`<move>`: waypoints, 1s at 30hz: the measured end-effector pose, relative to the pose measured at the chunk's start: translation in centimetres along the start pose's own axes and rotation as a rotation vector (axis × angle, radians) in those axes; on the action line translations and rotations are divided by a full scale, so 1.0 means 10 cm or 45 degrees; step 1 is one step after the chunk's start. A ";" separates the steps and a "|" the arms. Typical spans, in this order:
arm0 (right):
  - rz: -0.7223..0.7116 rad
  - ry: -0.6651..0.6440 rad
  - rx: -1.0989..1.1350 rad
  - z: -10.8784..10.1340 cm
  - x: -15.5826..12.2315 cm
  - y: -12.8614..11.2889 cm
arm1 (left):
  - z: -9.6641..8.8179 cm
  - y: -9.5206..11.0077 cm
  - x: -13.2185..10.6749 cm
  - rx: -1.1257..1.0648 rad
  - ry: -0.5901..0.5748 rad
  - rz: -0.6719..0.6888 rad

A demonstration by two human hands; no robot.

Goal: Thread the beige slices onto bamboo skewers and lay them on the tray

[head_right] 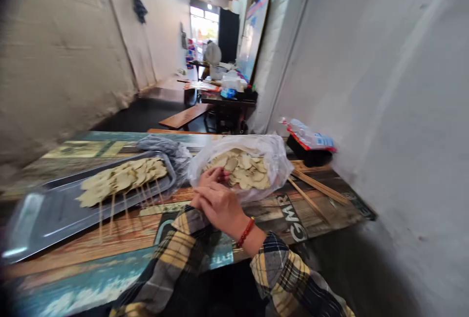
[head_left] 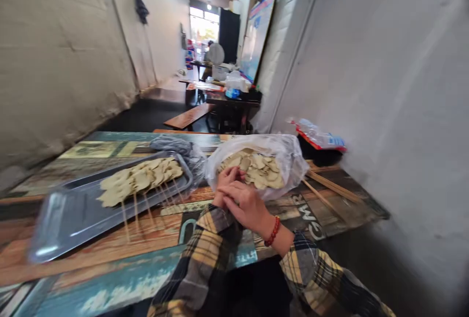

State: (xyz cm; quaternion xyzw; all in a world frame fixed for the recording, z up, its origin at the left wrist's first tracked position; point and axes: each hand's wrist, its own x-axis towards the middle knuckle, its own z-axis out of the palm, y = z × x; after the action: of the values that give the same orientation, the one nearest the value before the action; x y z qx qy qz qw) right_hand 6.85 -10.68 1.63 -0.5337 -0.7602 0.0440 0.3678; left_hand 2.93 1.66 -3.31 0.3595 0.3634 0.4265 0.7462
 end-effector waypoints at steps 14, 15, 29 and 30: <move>0.892 0.250 -0.577 -1.45 -1.46 1.67 | 0.05 0.08 -0.32 0.256 -0.032 0.361; 0.929 0.264 -0.586 -1.48 -1.50 1.72 | 0.07 0.07 -0.38 0.284 -0.024 0.379; 1.129 0.847 0.046 -1.70 -1.83 1.53 | 0.26 -0.13 -1.35 0.417 -0.144 0.292; 1.094 0.894 0.149 -1.66 -1.80 1.44 | 0.30 -0.16 -1.40 0.432 -0.149 0.289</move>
State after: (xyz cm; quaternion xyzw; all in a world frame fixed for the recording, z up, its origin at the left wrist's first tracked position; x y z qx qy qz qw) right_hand 31.02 -25.07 -2.17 -0.7569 -0.3022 0.0518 0.5771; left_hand 0.88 -12.19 0.01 0.5429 0.3432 0.4188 0.6419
